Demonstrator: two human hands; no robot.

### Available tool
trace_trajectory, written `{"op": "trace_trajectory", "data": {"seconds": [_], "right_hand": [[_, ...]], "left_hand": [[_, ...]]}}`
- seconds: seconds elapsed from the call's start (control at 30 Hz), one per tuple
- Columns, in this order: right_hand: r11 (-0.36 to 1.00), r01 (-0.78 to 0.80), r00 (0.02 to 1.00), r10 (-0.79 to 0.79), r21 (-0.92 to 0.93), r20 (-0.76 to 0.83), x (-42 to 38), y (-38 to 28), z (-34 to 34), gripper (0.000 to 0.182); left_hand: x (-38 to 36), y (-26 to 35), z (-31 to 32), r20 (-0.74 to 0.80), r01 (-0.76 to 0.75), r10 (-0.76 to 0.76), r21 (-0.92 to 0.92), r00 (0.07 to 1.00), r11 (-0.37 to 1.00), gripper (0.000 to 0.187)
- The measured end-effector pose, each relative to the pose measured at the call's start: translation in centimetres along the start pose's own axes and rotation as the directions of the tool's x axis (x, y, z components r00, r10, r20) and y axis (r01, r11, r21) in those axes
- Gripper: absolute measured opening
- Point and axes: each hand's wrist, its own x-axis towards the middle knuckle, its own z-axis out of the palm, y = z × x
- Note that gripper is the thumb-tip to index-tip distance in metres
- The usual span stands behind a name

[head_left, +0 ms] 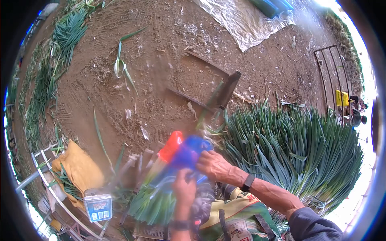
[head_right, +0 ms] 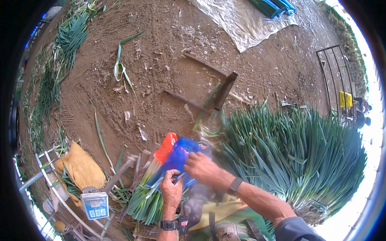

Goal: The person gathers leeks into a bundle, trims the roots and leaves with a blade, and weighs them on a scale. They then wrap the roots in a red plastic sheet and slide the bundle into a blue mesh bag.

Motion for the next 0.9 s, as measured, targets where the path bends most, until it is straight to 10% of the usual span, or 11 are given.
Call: {"op": "trace_trajectory", "data": {"seconds": [0.33,0.5,0.63,0.73,0.8,0.9], "right_hand": [[0.916,-0.364,0.924,0.332,-0.168,-0.193,-1.8,5.7,-3.7,0.019],[0.817,-0.519,0.853,0.476,-0.251,-0.215,-2.3,10.7,-6.5,0.017],[0.682,-0.708,0.670,0.568,-0.183,-0.477,-1.6,17.1,-13.3,0.021],[0.806,-0.546,0.537,0.128,-0.228,-0.834,-2.3,19.7,-22.8,0.014],[0.697,-0.484,0.249,0.690,0.530,-0.680,-1.8,15.0,-28.2,0.012],[0.735,-0.202,0.307,0.675,0.648,-0.670,-3.4,13.6,-29.4,0.015]], "left_hand": [[3.4,-7.4,-5.5,-0.141,0.070,-0.004,0.464,0.990,0.883,0.017],[11.0,-5.4,-7.7,-0.089,0.065,-0.030,0.419,0.996,0.906,0.013],[21.9,5.2,-8.6,-0.086,-0.055,0.077,0.234,0.993,0.971,0.021],[25.4,19.3,-11.6,-0.110,-0.173,0.158,-0.141,0.981,0.975,0.026],[27.8,22.4,-13.4,-0.180,-0.391,0.348,-0.463,0.920,0.795,0.031],[26.7,25.3,-13.8,-0.126,-0.432,0.550,-0.768,0.826,0.473,0.032]]}}
